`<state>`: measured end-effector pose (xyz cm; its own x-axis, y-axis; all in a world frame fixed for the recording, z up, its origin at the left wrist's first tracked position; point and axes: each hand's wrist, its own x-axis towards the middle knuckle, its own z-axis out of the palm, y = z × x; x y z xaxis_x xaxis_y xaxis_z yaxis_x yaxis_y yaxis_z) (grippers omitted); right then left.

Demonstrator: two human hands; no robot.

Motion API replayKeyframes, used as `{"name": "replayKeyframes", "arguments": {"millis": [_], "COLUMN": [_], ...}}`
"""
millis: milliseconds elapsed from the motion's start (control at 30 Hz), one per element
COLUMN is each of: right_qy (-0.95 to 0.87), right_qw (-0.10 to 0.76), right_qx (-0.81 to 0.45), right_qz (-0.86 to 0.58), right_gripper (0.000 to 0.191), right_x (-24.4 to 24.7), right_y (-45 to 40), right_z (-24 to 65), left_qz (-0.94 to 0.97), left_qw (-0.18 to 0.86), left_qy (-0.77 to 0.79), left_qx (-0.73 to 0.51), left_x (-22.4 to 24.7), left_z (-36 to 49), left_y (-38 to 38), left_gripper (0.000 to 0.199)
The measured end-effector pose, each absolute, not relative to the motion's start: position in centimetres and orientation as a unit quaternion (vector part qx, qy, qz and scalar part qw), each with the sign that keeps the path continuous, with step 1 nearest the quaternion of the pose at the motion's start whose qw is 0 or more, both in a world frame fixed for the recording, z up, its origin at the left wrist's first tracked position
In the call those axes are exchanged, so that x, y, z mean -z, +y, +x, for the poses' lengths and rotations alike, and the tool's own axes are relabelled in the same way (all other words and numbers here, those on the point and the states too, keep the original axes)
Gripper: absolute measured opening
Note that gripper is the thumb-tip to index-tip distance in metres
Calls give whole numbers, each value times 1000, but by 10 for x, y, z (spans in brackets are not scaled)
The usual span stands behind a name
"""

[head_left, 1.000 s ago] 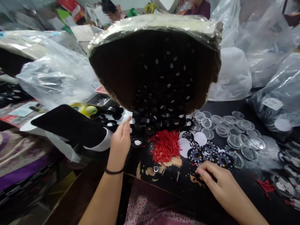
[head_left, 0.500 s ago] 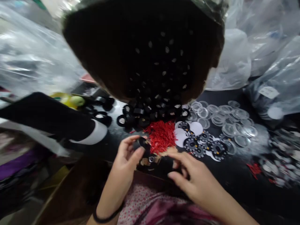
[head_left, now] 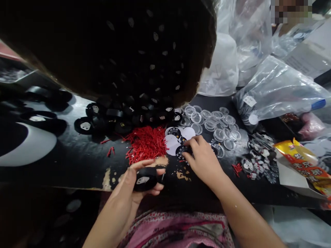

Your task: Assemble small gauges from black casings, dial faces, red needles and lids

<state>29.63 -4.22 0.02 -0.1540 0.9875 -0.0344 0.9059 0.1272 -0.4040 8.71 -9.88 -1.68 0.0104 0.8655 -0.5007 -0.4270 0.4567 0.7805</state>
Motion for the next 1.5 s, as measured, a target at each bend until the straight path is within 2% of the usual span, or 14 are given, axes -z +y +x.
{"name": "replayKeyframes", "arguments": {"millis": [133, 200, 300, 433, 533, 633, 700, 833, 1000, 1167, 1300, 1500], "right_qy": [-672, -633, -632, -640, -562, -495, -493, -496, -495, -501, -523, -608], "right_qw": [209, 247, 288, 353, 363, 355, 348, 378, 378, 380, 388, 371], "right_qx": [-256, -301, -300, -286, -461, -617, -648, -596, -565, -504, -479, -377], "right_qz": [-663, -669, -654, -619, -583, -498, -464, -506, -542, -592, -589, -593], "right_gripper": [8, 14, 22, 16, 10, 35, 38, 16, 32, 15, 10, 5], "right_x": [2, 2, 0, -5, -7, -7, -6, -4, -3, -7, -13, -18], "right_y": [-40, -39, -37, -43, -55, -64, -67, -67, -67, -70, -77, -79], "right_z": [302, 309, 319, 314, 295, 277, 272, 272, 274, 273, 265, 250], "left_qz": [173, 173, 167, 111, 88, 101, 108, 99, 101, 136, 147, 194], "left_qw": [718, 730, 744, 730, 721, 708, 700, 686, 688, 689, 693, 675], "left_qy": [486, 466, 453, 467, 467, 467, 469, 474, 470, 481, 489, 522], "left_qx": [-467, -469, -462, -486, -505, -520, -527, -543, -543, -524, -508, -485], "left_x": [15, 13, 11, 10, 12, 16, 18, 17, 17, 21, 17, 22], "left_z": [94, 94, 94, 98, 102, 106, 106, 104, 102, 102, 109, 116], "left_y": [-99, -99, -99, -97, -96, -96, -96, -97, -101, -100, -104, -114], "left_gripper": [50, 46, 38, 39, 43, 39, 36, 38, 43, 44, 34, 42]}}
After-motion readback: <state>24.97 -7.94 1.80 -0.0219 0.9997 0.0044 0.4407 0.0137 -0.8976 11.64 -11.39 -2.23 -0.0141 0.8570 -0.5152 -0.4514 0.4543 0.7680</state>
